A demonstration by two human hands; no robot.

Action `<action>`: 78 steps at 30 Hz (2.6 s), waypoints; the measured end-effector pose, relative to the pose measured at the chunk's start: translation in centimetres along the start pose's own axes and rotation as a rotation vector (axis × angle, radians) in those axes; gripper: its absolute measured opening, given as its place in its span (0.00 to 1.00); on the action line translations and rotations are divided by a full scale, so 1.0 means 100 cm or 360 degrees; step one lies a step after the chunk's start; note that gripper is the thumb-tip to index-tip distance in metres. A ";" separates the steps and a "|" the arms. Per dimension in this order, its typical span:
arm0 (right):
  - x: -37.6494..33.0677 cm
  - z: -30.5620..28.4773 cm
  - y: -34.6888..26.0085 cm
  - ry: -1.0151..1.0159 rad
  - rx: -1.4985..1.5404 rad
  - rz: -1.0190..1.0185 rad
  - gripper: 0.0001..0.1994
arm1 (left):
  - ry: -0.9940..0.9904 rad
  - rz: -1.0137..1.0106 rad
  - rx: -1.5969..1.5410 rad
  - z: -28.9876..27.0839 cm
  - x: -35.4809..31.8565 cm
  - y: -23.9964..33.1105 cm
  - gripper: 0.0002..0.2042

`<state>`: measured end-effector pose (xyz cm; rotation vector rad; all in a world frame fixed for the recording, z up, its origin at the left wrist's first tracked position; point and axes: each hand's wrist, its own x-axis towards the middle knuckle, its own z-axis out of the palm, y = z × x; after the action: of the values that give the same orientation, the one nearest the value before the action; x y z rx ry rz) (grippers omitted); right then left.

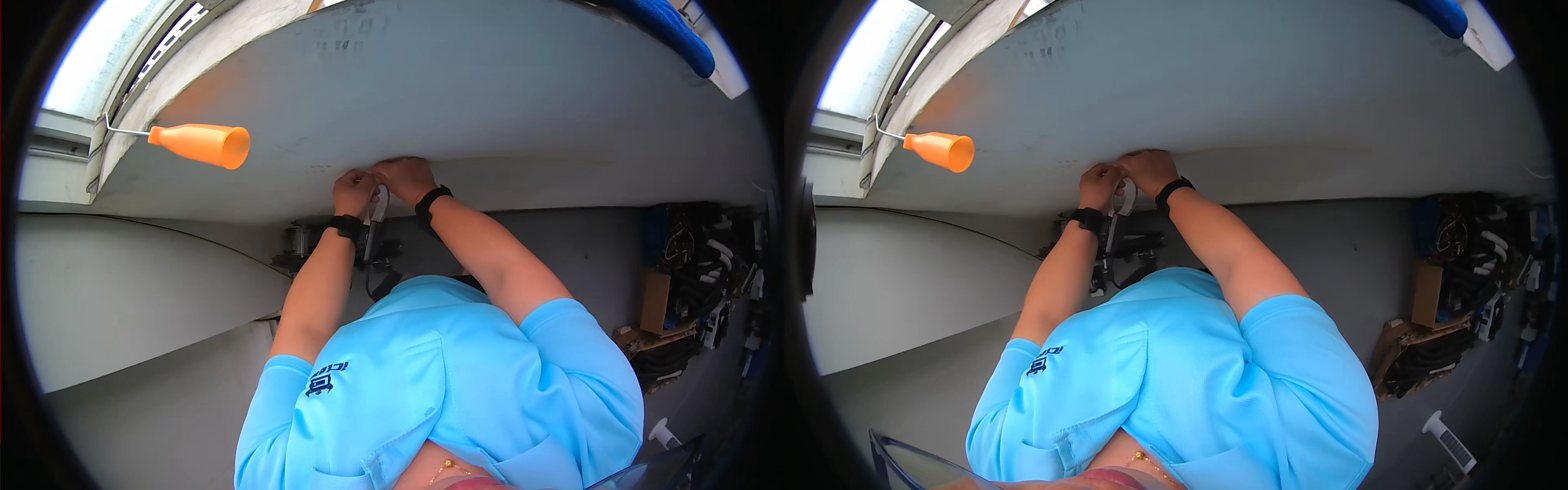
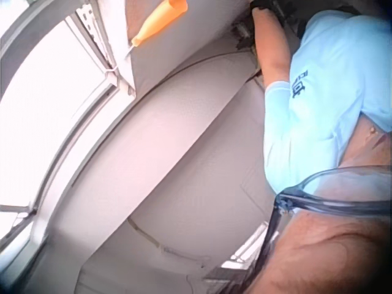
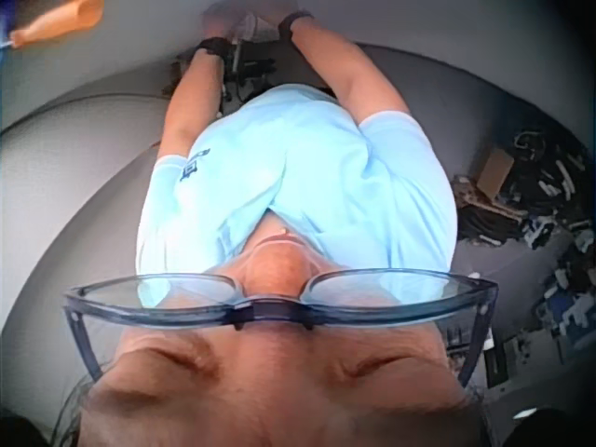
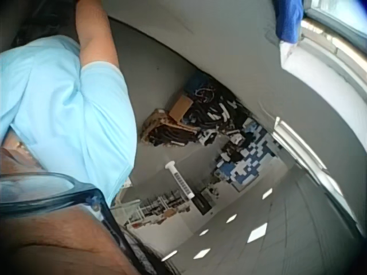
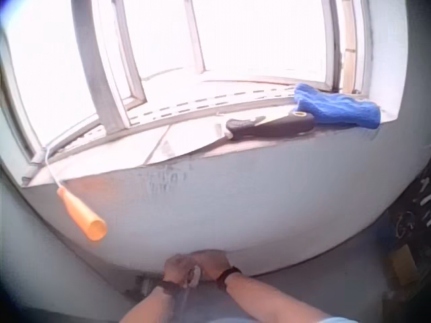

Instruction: The person is applying masking tape to a wall to create a square or rectangular boundary, likely for a painting or repair task.

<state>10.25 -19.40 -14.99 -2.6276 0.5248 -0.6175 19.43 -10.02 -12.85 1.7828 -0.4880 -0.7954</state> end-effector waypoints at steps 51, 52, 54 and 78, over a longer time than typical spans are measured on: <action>-0.143 -0.271 -0.284 -0.0128 0.2412 -0.1089 0.25 | -0.0075 -0.0547 -0.0436 -0.236 -0.102 -0.167 0.17; -0.145 -0.268 -0.294 -0.0049 0.2410 -0.1066 0.25 | -0.0118 -0.0513 -0.0363 -0.228 -0.099 -0.163 0.17; -0.147 -0.268 -0.294 -0.0033 0.2383 -0.1179 0.24 | -0.0276 -0.0457 -0.0279 -0.210 -0.087 -0.169 0.18; -0.260 -0.349 -0.280 0.0201 0.2388 -0.1245 0.21 | -0.0425 -0.0369 -0.0443 -0.102 -0.155 -0.180 0.15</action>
<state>-20.94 6.07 17.57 -1.2266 -0.7582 -0.8801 15.12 13.19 -23.28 1.4975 -0.3266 -1.2131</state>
